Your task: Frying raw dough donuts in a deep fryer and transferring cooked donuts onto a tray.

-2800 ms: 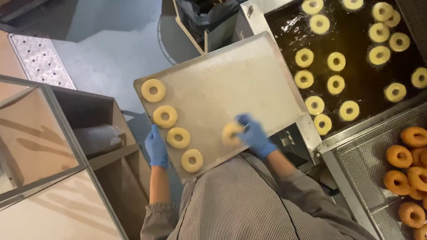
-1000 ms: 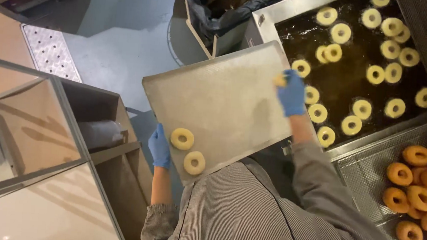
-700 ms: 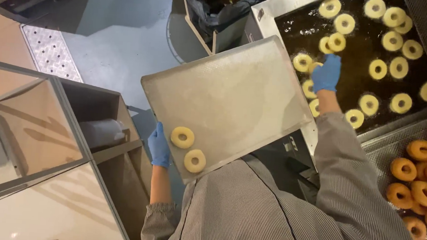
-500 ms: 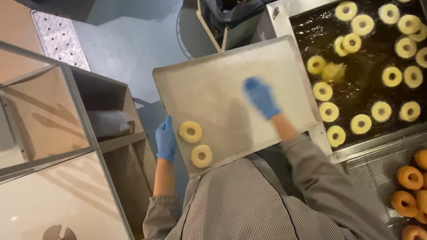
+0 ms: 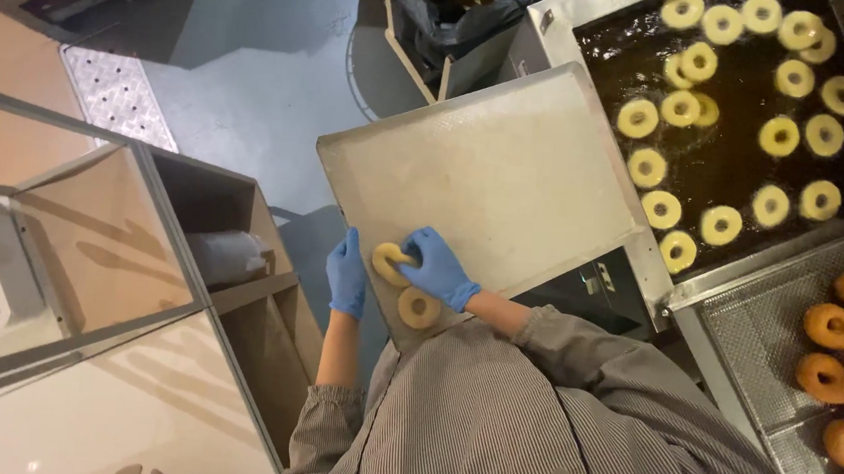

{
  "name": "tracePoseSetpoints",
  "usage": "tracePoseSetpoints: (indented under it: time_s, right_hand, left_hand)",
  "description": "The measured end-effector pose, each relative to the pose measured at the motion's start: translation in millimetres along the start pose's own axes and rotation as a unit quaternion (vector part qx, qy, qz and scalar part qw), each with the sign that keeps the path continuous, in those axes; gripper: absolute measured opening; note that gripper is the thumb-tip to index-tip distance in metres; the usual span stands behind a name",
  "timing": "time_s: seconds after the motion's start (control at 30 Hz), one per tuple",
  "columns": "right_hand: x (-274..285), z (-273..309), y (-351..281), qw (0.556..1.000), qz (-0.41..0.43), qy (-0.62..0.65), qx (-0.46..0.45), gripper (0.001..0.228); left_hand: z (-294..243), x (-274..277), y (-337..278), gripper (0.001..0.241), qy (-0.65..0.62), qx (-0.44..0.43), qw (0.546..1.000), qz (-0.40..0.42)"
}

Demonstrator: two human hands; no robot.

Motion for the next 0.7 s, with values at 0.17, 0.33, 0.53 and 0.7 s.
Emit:
tracePoseSetpoints:
  time_s: [0.17,0.33,0.53,0.7]
  right_hand:
    - [-8.2,27.1,5.0,0.995,-0.033,0.027,-0.093,0.041]
    - [-2.2,18.0,-4.3,0.996,-0.016,0.046,-0.07,0.027]
    - [20.9,46.9,-23.7,0.98,0.186,-0.064,-0.02,0.031]
    - [20.2,44.1,-33.2,0.964,0.231,-0.13,0.023,0.04]
  left_hand:
    - [-17.6,3.9,-5.3,0.044,-0.03,-0.013,0.999,0.012]
    - [3.6,0.7,4.1,0.049,0.005,0.003,1.0,0.012]
    - [-4.3,2.1,1.0,0.047,-0.042,-0.015,0.999,0.029]
    - [2.3,-1.2,2.2,0.054,-0.06,0.016,0.997,0.037]
Point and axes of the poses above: each hand's wrist, its own y-axis towards the middle knuckle, its own x-axis out of the back of the hand, z = x × y, the point moved 2 cm from there along y, towards the middle knuckle, and after that the axes turned 14 degrees about y, right-handed, at the moved point
